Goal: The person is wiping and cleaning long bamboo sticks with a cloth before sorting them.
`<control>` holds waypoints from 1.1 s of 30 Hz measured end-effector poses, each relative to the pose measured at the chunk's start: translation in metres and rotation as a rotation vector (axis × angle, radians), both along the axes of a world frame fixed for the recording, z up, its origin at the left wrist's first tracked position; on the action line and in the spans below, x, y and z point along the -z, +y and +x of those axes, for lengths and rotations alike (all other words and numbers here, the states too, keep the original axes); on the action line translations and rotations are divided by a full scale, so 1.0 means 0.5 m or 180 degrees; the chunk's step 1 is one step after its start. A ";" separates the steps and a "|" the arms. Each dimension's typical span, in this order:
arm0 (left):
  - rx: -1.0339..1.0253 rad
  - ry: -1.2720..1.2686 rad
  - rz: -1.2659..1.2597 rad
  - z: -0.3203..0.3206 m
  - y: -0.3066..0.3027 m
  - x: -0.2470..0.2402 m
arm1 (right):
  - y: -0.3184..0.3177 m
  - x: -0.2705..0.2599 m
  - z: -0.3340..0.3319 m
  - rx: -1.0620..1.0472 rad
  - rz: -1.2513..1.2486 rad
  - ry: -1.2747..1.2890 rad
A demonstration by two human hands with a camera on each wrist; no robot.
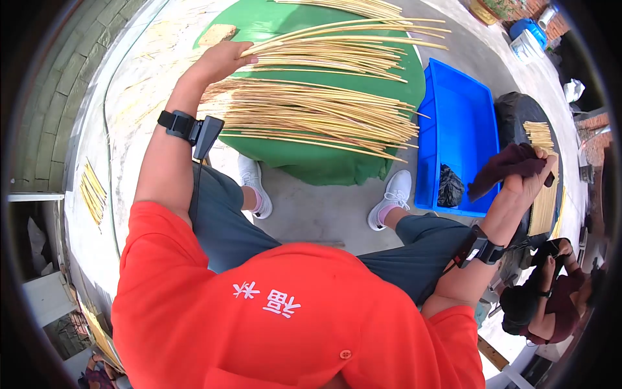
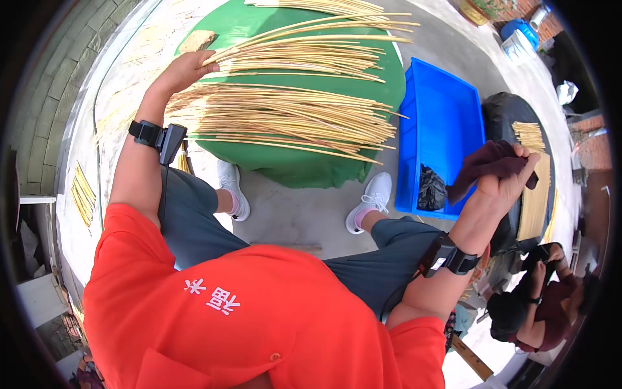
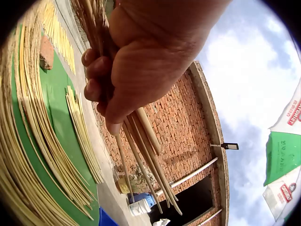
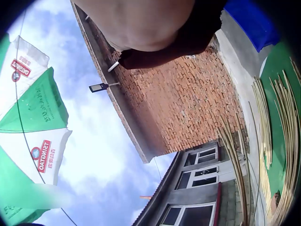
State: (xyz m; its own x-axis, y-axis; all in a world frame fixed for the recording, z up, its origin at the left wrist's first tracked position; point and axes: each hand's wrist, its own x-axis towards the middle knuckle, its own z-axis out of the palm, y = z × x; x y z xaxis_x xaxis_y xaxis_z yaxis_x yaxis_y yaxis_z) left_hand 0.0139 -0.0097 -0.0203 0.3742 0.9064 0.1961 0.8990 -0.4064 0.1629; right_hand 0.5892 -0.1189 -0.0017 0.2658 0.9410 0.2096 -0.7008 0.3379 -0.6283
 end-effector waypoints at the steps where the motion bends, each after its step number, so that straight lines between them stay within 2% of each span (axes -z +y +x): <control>1: -0.0047 0.0289 -0.0010 0.010 0.012 0.023 | -0.010 -0.037 -0.094 0.0204 -0.0127 -0.0116; 2: -0.0084 0.0532 -0.0080 0.040 0.008 0.023 | -0.007 -0.036 -0.140 0.0192 -0.0137 -0.0133; 4: -0.0043 0.0621 -0.0129 0.077 0.013 0.062 | 0.001 -0.030 -0.203 -0.0580 0.0028 -0.0211; 7: 0.0183 0.0693 -0.0099 0.106 0.032 0.157 | -0.030 -0.028 -0.316 -0.1646 0.0000 -0.1445; 9: 0.0214 0.0716 -0.0285 0.117 0.041 0.206 | -0.063 -0.026 -0.375 -0.2516 -0.0423 -0.2003; 10: 0.0221 0.0814 -0.0375 0.121 0.045 0.225 | -0.083 -0.024 -0.402 -0.2927 -0.0868 -0.2141; 12: 0.0404 0.0772 -0.0323 0.121 0.066 0.263 | -0.094 -0.016 -0.447 -0.3788 -0.0933 -0.2689; 14: 0.0610 0.0749 -0.0269 0.123 0.079 0.286 | -0.097 0.030 -0.474 -0.4589 -0.0565 -0.2772; 16: 0.0430 0.1073 -0.0427 0.130 0.088 0.303 | -0.094 0.031 -0.494 -0.5027 -0.0601 -0.3076; 18: 0.0332 0.1124 -0.0453 0.122 0.092 0.322 | -0.089 0.027 -0.502 -0.5102 -0.0639 -0.3238; 21: 0.0143 0.0952 -0.0400 0.105 0.092 0.344 | -0.094 0.039 -0.507 -0.5074 -0.0456 -0.2816; 24: 0.0061 0.0700 -0.0391 0.091 0.100 0.338 | -0.091 0.023 -0.506 -0.5213 -0.0567 -0.3082; 26: 0.0007 0.0406 -0.0681 0.086 0.102 0.334 | -0.089 0.017 -0.508 -0.5205 -0.0653 -0.3263; 33: -0.0262 0.0446 -0.0769 0.087 0.107 0.326 | -0.096 0.036 -0.508 -0.4910 -0.0535 -0.3442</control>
State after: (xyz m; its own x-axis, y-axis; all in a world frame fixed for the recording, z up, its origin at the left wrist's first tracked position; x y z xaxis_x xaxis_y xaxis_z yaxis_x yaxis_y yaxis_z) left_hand 0.0574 0.0437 -0.1832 0.3057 0.9489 -0.0777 0.9479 -0.2957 0.1181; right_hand 0.3352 -0.1668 -0.0198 -0.8802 0.2209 -0.4202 0.3753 -0.2183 -0.9008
